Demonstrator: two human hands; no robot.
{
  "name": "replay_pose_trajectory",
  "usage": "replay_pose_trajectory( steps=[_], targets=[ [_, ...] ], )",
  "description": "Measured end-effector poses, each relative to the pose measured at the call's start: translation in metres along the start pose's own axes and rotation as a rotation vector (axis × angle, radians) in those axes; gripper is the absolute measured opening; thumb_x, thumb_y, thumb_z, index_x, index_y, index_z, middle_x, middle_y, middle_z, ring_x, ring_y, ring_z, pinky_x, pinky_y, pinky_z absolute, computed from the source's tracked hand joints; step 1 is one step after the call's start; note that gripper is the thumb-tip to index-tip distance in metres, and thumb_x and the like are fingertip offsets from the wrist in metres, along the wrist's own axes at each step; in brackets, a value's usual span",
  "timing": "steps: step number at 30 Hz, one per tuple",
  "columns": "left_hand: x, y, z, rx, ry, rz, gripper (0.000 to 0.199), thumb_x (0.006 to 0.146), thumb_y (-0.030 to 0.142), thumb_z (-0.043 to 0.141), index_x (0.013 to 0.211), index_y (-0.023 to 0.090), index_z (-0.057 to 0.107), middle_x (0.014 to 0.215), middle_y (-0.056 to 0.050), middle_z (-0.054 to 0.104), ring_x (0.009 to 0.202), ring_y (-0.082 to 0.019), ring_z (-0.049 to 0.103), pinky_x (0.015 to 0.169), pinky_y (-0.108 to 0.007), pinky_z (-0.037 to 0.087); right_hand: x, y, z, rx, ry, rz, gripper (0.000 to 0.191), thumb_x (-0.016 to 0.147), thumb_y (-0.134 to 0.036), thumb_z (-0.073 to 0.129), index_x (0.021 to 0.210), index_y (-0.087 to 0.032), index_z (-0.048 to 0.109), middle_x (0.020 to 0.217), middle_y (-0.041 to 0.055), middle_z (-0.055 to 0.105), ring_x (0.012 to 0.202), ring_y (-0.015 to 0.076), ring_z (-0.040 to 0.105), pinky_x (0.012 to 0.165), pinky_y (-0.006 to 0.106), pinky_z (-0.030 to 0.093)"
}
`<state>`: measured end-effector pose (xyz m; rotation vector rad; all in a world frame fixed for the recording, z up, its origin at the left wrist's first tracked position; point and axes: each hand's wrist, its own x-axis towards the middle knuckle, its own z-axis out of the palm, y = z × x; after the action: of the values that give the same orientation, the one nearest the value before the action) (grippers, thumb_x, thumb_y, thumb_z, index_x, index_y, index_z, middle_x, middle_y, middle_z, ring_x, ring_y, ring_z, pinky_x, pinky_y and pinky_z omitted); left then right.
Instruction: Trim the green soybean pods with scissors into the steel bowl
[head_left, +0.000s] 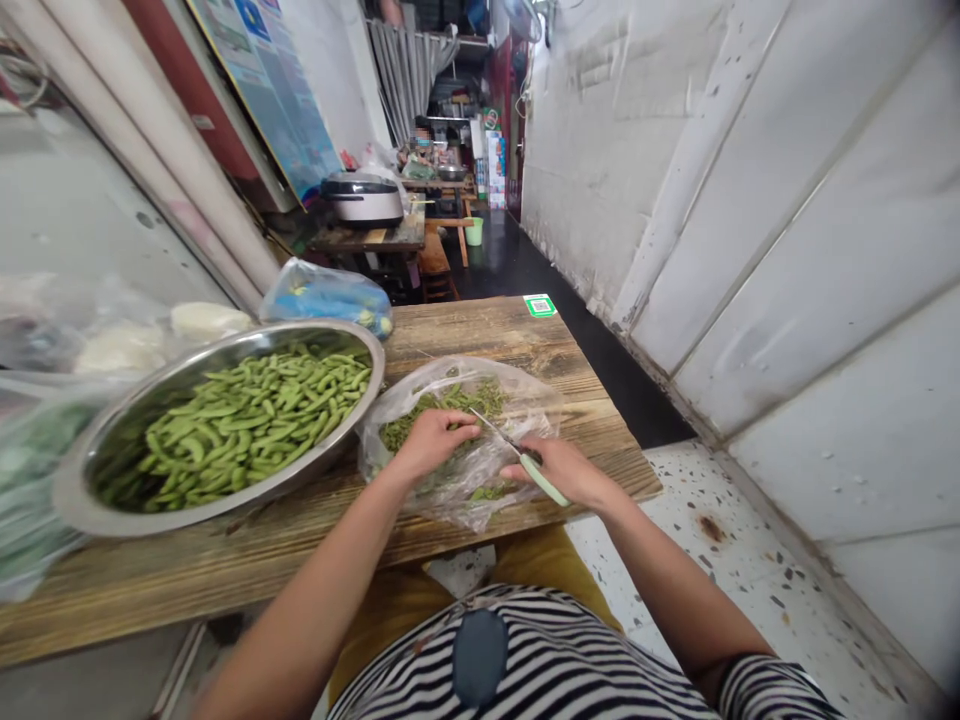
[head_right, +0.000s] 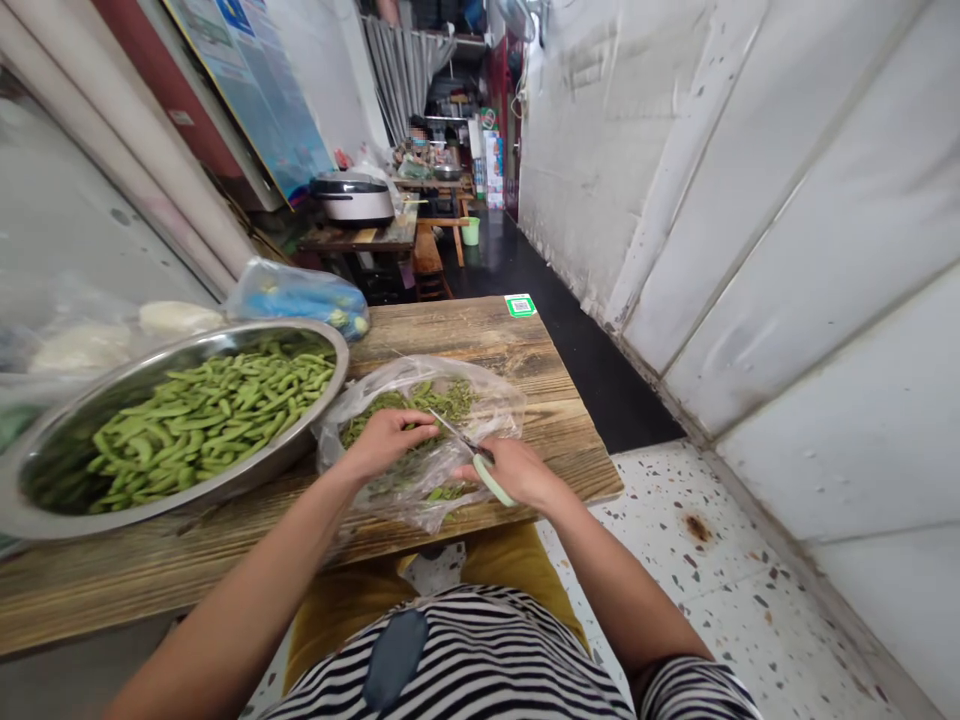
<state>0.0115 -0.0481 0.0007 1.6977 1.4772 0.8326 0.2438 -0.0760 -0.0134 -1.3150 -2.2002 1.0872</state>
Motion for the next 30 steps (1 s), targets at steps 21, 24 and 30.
replay_pose_trajectory(
  steps=[21, 24, 30],
  targets=[
    [-0.007, 0.004, 0.020, -1.121, 0.121, -0.378, 0.021, 0.066, 0.009, 0.078, 0.062, 0.009, 0.057, 0.060, -0.002, 0.057, 0.041, 0.001, 0.033, 0.034, -0.010, 0.019, 0.002, 0.006, 0.012, 0.586, -0.146, 0.109, 0.048, 0.076, -0.064, 0.065, 0.079, -0.019, 0.052, 0.053, -0.0070, 0.046, 0.038, 0.0061, 0.043, 0.033, 0.017, 0.035],
    [-0.009, 0.007, 0.027, -1.165, 0.187, -0.336, 0.026, 0.064, 0.008, 0.078, 0.059, 0.010, 0.053, 0.065, -0.004, 0.061, 0.042, 0.001, 0.034, 0.035, -0.009, 0.018, 0.002, 0.001, 0.012, 0.632, -0.137, 0.126, 0.051, 0.073, -0.066, 0.066, 0.075, -0.018, 0.051, 0.052, -0.0069, 0.047, 0.038, 0.0059, 0.043, 0.032, 0.017, 0.037],
    [-0.014, 0.014, 0.039, -1.173, 0.274, -0.277, 0.032, 0.064, 0.012, 0.080, 0.058, 0.012, 0.050, 0.057, -0.001, 0.058, 0.040, 0.001, 0.033, 0.036, -0.011, 0.018, 0.002, -0.007, 0.012, 0.670, -0.120, 0.141, 0.054, 0.072, -0.068, 0.066, 0.067, -0.017, 0.048, 0.049, -0.0070, 0.047, 0.037, 0.0055, 0.044, 0.032, 0.016, 0.037]
  ],
)
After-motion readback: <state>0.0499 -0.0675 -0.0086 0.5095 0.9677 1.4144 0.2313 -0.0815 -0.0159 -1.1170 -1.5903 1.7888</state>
